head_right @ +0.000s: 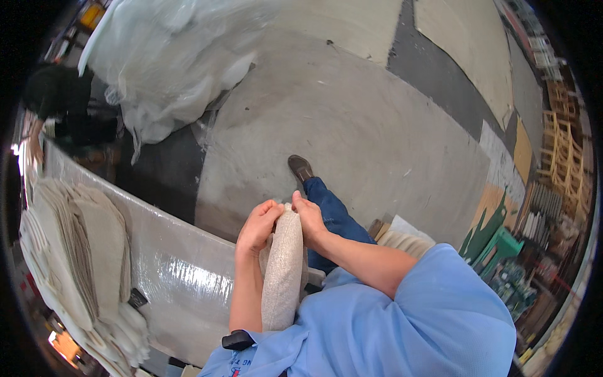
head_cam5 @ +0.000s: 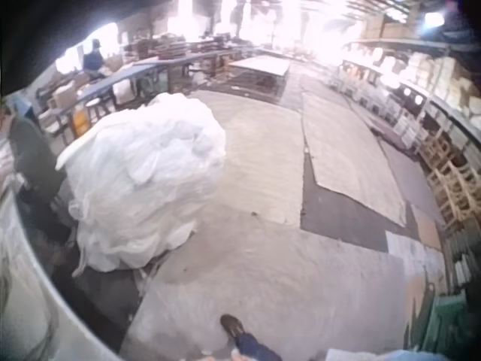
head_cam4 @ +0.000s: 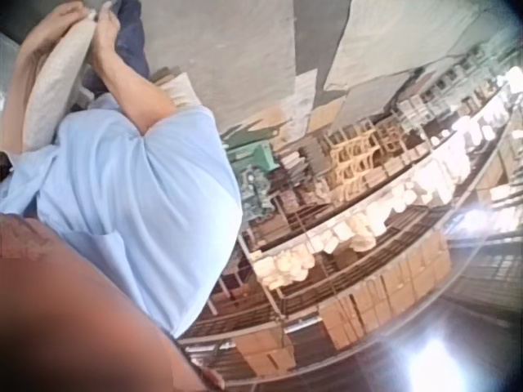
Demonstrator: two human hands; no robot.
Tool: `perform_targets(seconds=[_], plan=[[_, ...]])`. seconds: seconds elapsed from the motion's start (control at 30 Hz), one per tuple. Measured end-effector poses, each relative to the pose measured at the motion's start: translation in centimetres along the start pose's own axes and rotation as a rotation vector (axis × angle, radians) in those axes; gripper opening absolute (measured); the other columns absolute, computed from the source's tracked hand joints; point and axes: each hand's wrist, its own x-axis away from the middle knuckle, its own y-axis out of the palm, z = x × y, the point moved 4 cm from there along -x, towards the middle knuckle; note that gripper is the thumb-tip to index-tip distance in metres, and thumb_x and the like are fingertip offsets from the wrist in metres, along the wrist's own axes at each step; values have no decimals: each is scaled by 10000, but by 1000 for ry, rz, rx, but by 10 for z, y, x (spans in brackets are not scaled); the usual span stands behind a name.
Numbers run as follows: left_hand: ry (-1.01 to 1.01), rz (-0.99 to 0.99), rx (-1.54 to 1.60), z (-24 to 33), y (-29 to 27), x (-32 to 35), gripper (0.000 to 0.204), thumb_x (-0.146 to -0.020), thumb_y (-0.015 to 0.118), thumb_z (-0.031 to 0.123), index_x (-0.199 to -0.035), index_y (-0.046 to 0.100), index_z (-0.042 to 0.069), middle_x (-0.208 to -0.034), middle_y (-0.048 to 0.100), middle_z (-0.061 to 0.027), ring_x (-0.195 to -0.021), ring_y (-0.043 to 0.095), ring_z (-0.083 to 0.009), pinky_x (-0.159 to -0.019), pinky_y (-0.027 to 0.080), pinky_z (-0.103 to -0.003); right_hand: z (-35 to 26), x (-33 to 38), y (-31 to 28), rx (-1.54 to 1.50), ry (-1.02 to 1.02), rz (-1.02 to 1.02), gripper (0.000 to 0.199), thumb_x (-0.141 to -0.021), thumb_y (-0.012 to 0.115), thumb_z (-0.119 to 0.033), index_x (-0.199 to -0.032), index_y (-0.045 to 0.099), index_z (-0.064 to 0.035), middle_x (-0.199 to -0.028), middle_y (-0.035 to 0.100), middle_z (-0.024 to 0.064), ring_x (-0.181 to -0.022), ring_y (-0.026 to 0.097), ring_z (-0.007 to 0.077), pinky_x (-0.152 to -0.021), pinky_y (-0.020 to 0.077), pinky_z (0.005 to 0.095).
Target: The person inserts white foam inserts into beige fabric cushion covers at a work table. They align the foam, push it into the cover opening, and smooth the edges before stacking the finished cushions.
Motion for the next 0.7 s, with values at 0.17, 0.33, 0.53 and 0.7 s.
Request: perform_targets(seconds=[0.17, 0.33, 0.53, 0.7], plan=[[-179, -210, -118, 9, 32, -17, 596, -1021, 668, 611, -980, 733, 20, -816, 625, 21, -695, 517, -85, -604, 409, -283, 9, 13, -25, -169, -6, 43, 546, -1129, 479, -559, -1038, 679, -60, -914, 681, 76, -790, 672, 199, -722, 566, 380], [-232, -354, -411, 32, 62, -31, 567, -973, 746, 567, -985, 761, 0, -882, 721, -31, -773, 646, -121, -661, 515, -321, 25, -2, -42, -249, -219, 178, 322, -1081, 577, -322, -1095, 714, -30, -1056, 715, 104, -979, 677, 221, -890, 556, 412], [-268, -442, -318, 34, 57, -44, 374, -1051, 719, 347, -929, 780, -1, -858, 754, -52, -732, 681, -128, -658, 534, -296, 20, -16, -32, -152, -289, 310, 370, -1119, 544, -364, -1088, 689, -25, -1027, 704, 84, -1001, 623, 196, -958, 497, 380], [-89, -342, -243, 20, 33, -28, 363, -1063, 702, 339, -1004, 801, -5, -900, 753, -42, -759, 660, -110, -699, 528, -283, 47, -55, -23, -9, -305, 374, 371, -1126, 535, -355, -1094, 700, -24, -1018, 721, 83, -985, 648, 202, -933, 516, 378]])
